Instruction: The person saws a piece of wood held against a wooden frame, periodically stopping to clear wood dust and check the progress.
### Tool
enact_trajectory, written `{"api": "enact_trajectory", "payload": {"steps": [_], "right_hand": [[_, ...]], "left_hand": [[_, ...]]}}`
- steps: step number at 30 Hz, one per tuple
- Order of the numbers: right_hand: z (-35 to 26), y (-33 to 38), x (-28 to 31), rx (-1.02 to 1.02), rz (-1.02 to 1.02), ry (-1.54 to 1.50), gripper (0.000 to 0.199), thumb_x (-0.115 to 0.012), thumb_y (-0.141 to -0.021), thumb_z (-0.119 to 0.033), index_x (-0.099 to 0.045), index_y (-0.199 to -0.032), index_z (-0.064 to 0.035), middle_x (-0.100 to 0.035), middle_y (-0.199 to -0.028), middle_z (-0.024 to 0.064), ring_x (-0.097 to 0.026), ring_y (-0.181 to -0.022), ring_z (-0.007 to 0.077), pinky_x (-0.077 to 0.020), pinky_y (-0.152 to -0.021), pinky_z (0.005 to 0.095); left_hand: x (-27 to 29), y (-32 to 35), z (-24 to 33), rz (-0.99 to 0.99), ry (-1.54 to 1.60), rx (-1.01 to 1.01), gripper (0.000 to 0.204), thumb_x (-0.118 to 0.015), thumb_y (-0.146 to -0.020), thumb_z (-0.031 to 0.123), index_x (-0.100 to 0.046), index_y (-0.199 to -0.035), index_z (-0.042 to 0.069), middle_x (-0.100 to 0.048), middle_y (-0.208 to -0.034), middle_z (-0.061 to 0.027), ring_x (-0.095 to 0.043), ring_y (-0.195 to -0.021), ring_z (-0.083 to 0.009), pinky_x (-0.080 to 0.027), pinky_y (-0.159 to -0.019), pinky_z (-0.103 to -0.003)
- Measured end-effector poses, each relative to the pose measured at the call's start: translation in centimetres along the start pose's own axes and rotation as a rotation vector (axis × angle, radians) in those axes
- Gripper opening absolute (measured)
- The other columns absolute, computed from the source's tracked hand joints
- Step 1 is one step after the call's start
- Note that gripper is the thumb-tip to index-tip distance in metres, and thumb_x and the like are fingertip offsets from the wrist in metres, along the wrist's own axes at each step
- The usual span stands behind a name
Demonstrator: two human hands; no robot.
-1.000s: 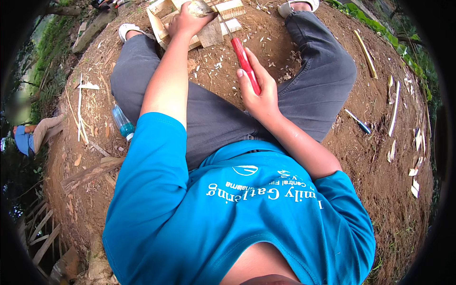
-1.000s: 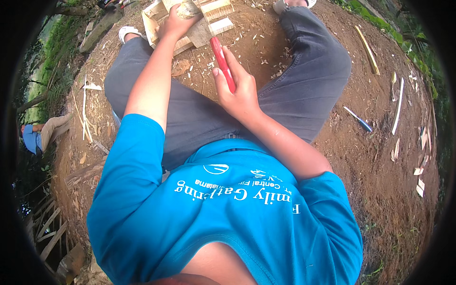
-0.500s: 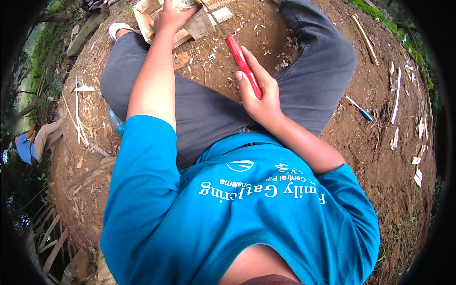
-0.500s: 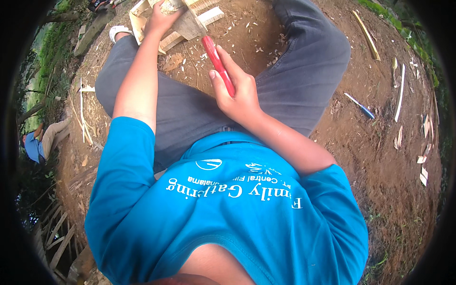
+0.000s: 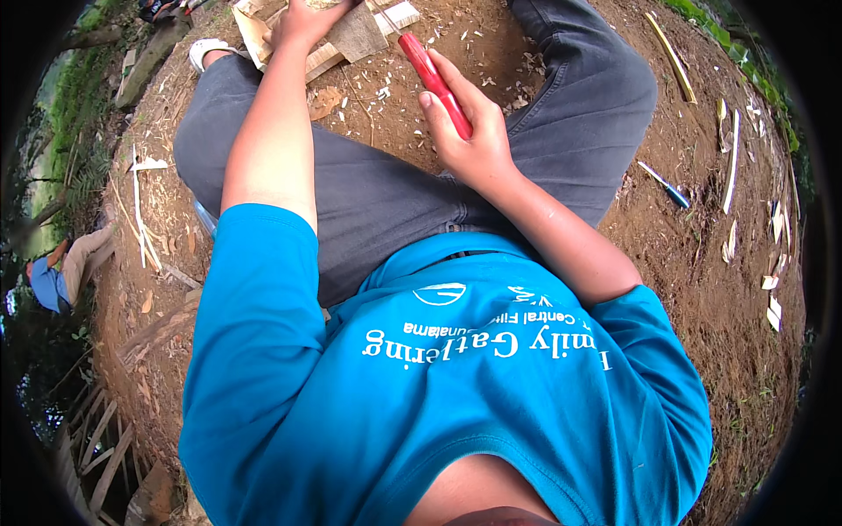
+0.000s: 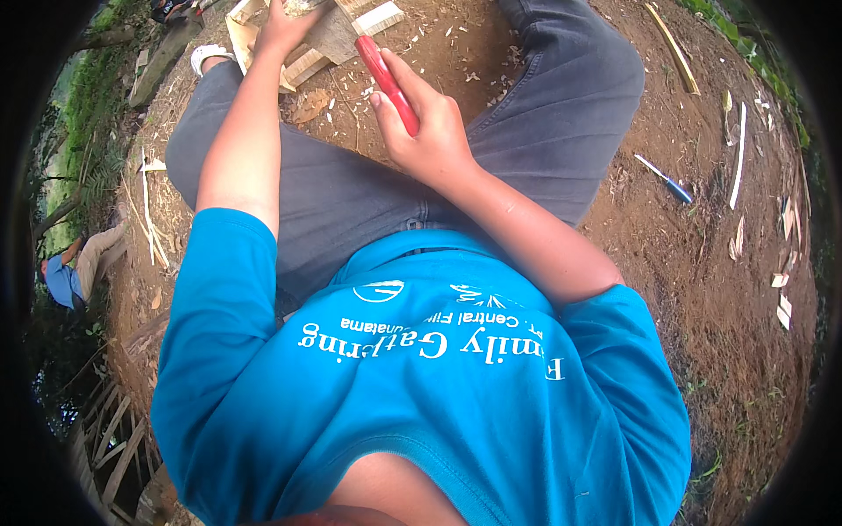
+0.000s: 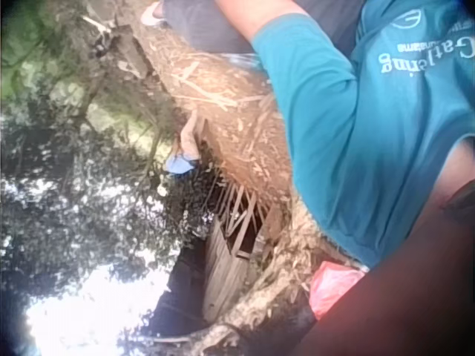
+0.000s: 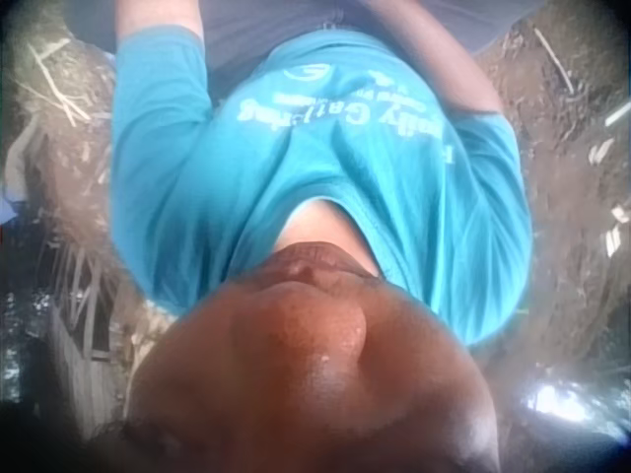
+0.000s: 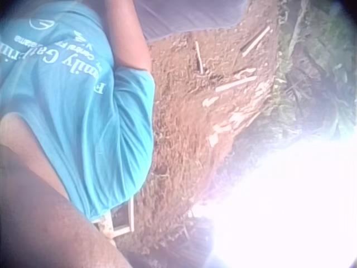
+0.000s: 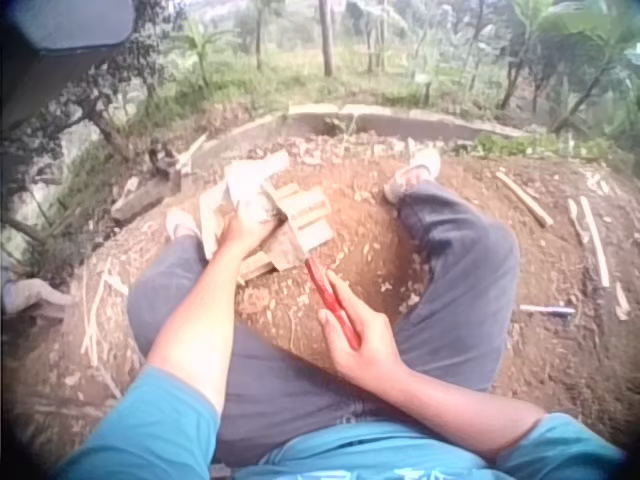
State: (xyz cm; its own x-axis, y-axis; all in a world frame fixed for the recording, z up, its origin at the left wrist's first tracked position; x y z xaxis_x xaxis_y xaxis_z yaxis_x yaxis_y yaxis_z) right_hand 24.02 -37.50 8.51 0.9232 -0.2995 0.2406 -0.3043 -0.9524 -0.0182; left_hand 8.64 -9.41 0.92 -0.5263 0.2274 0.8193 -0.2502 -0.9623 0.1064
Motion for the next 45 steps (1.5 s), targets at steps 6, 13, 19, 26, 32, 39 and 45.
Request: {"api": "enact_trajectory", "payload": {"steps": [6,13,19,26,32,39,45], "right_hand": [[-0.7,1.9,0.1,-0.002,0.032,-0.04,0.049,-0.065,-0.098,-0.016,-0.055,-0.144,-0.0009,-0.074,-0.102,0.0248,-0.076,-0.091,0.0303,-0.0562,-0.08,0.0361],[0.5,-2.9,-2.9,0.096,0.077,0.026,0.05,-0.066,-0.096,-0.016,-0.055,-0.142,-0.0035,-0.071,-0.102,0.0275,-0.074,-0.093,0.0406,-0.0563,-0.081,0.0413],[-1.0,2.1,0.7,0.011,0.017,0.003,0.053,-0.065,-0.097,-0.012,-0.051,-0.147,-0.0014,-0.073,-0.109,0.0257,-0.076,-0.098,0.0341,-0.0558,-0.084,0.0367],[1.1,-3.2,-1.9,0.076,0.084,-0.014,0.055,-0.065,-0.096,-0.013,-0.05,-0.147,-0.0014,-0.07,-0.102,0.03,-0.074,-0.093,0.0405,-0.0566,-0.08,0.0416],[0.3,-2.6,-1.4,0.051,0.053,-0.032,0.054,-0.065,-0.094,-0.014,-0.051,-0.145,-0.0014,-0.069,-0.105,0.0306,-0.07,-0.093,0.0465,-0.0555,-0.08,0.0481],[-1.0,2.3,1.6,-0.018,-0.01,-0.081,0.057,-0.066,-0.097,-0.008,-0.048,-0.151,-0.0029,-0.073,-0.108,0.0188,-0.071,-0.086,0.0144,-0.0541,-0.079,0.0295],[0.3,-4.6,-1.9,0.071,0.086,0.001,0.049,-0.067,-0.098,-0.016,-0.056,-0.144,-0.0012,-0.074,-0.099,0.0215,-0.071,-0.08,0.0197,-0.0543,-0.076,0.0325]], "left_hand": [[-0.2,0.4,-0.4,0.068,0.008,-0.016,0.09,-0.081,-0.077,0.062,-0.053,-0.143,0.007,-0.07,-0.127,-0.0232,-0.067,-0.119,-0.035,-0.053,-0.1,-0.043],[0.0,-0.1,0.7,-0.004,0.043,0.058,0.099,-0.081,-0.075,0.067,-0.048,-0.148,0.009,-0.068,-0.13,-0.0229,-0.065,-0.122,-0.0339,-0.051,-0.102,-0.042],[-0.5,-0.9,-0.2,-0.037,0.077,-0.05,0.098,-0.083,-0.075,0.065,-0.049,-0.147,0.007,-0.066,-0.133,-0.0211,-0.063,-0.124,-0.0329,-0.05,-0.103,-0.041],[-2.0,-1.8,-2.5,0.036,-0.176,0.07,0.116,-0.07,-0.062,0.091,-0.04,-0.154,0.026,-0.066,-0.139,-0.0141,-0.06,-0.132,-0.0328,-0.035,-0.113,-0.049],[-2.5,-3.0,-4.1,0.006,-0.157,0.056,0.116,-0.07,-0.063,0.091,-0.037,-0.154,0.026,-0.063,-0.143,-0.0148,-0.058,-0.134,-0.0328,-0.034,-0.112,-0.052],[-2.3,-2.7,-4.2,0.009,-0.163,0.052,0.117,-0.07,-0.063,0.091,-0.038,-0.153,0.024,-0.064,-0.142,-0.0159,-0.058,-0.134,-0.0332,-0.034,-0.114,-0.051],[-1.7,-2.5,-3.0,0.048,-0.173,0.046,0.117,-0.072,-0.062,0.09,-0.04,-0.152,0.023,-0.066,-0.137,-0.0171,-0.062,-0.129,-0.0336,-0.044,-0.108,-0.046]]}}
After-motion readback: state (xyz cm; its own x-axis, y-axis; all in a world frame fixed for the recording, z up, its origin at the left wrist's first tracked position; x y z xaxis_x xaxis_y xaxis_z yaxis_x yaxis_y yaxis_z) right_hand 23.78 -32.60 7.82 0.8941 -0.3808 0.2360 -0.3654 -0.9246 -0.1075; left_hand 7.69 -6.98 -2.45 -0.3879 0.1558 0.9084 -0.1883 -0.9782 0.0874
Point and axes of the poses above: each hand's wrist, its own y-axis away from the middle knuckle, its own x-axis out of the back of the hand, z = x × y, the point moved 1 cm from there along -y, towards the middle knuckle
